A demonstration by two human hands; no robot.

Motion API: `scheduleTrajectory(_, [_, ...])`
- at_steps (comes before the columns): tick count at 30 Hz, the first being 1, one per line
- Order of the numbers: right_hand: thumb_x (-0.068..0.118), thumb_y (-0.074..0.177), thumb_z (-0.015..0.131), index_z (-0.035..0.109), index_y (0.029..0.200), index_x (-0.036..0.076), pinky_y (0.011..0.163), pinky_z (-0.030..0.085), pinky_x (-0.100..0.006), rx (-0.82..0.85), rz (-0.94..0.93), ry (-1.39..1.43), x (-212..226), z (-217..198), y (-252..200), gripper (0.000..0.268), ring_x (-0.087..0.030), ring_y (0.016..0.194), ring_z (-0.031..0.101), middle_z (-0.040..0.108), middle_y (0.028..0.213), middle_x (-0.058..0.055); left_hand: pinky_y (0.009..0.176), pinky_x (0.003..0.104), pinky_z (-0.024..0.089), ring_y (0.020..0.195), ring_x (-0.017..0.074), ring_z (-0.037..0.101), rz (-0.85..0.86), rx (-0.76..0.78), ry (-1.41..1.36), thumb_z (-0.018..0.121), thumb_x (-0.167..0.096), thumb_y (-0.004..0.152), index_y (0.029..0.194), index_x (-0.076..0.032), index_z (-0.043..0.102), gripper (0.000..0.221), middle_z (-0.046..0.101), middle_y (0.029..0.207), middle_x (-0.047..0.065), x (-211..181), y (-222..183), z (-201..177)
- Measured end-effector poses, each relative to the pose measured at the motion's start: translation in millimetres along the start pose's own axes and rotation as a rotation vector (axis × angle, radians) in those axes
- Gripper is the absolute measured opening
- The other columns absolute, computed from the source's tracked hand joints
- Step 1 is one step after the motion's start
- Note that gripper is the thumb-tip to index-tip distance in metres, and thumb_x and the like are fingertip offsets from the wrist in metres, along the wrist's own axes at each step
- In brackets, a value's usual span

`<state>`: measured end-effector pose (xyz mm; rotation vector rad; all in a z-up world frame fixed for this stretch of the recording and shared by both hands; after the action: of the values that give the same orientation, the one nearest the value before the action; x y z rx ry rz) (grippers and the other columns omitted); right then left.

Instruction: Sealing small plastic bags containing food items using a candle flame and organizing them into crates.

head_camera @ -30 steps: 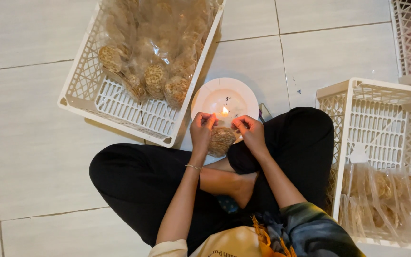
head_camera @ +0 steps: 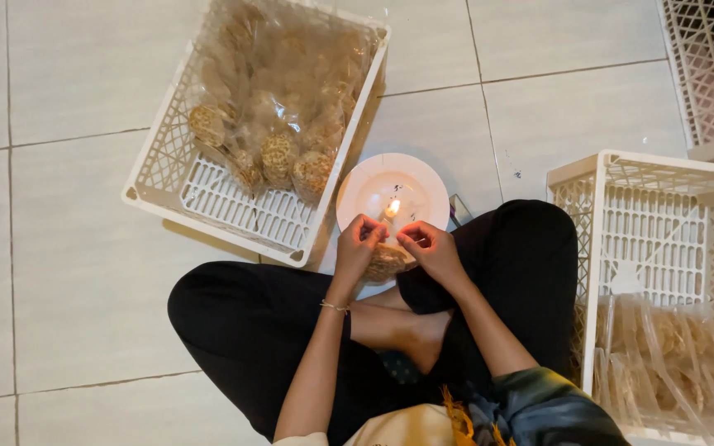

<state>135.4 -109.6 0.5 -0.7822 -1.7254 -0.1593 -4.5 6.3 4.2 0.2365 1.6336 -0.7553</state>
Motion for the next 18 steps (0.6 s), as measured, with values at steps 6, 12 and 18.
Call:
scheduleTrajectory(6, [0.02, 0.086, 0.084, 0.08, 0.095, 0.012, 0.069, 0.059, -0.028, -0.046, -0.066, 0.013, 0.0, 3.3, -5.7, 0.013, -0.013, 0.071, 0.067, 0.076, 0.076, -0.007, 0.075, 0.027, 0.056, 0.076, 0.0123, 0.071, 0.041, 0.101, 0.049, 0.077, -0.019, 0.092, 0.09, -0.008, 0.071, 0.013, 0.076, 0.079, 0.009, 8.8, -2.3, 4.1])
scheduleTrajectory(12, [0.013, 0.085, 0.085, 0.081, 0.093, 0.012, 0.07, 0.059, -0.027, -0.103, -0.144, 0.025, -14.4, 3.7, -2.5, 0.009, -0.014, 0.073, 0.069, 0.075, 0.075, -0.007, 0.071, 0.024, 0.054, 0.071, 0.0096, 0.066, 0.002, 0.132, 0.047, 0.078, -0.018, 0.091, 0.09, -0.008, 0.072, 0.012, 0.074, 0.077, 0.009, 10.6, -3.3, 4.0])
scheduleTrajectory(18, [-0.006, 0.081, 0.082, 0.077, 0.103, 0.002, 0.079, 0.062, -0.031, -0.139, -0.219, 0.3, -18.6, 5.2, -2.2, 0.023, -0.018, 0.086, 0.07, 0.073, 0.096, -0.011, 0.07, 0.022, 0.053, 0.069, 0.0075, 0.065, 0.009, 0.13, 0.062, 0.08, -0.021, 0.09, 0.089, -0.01, 0.073, 0.013, 0.075, 0.075, 0.006, 17.7, 0.2, 0.3])
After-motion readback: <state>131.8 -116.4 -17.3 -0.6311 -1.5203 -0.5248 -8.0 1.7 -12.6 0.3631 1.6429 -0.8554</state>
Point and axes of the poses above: each hand's wrist, its own y-axis towards the middle knuckle, its own z-axis out of the palm, x = y × z, the point moved 1 cm from there along y, towards the middle knuckle
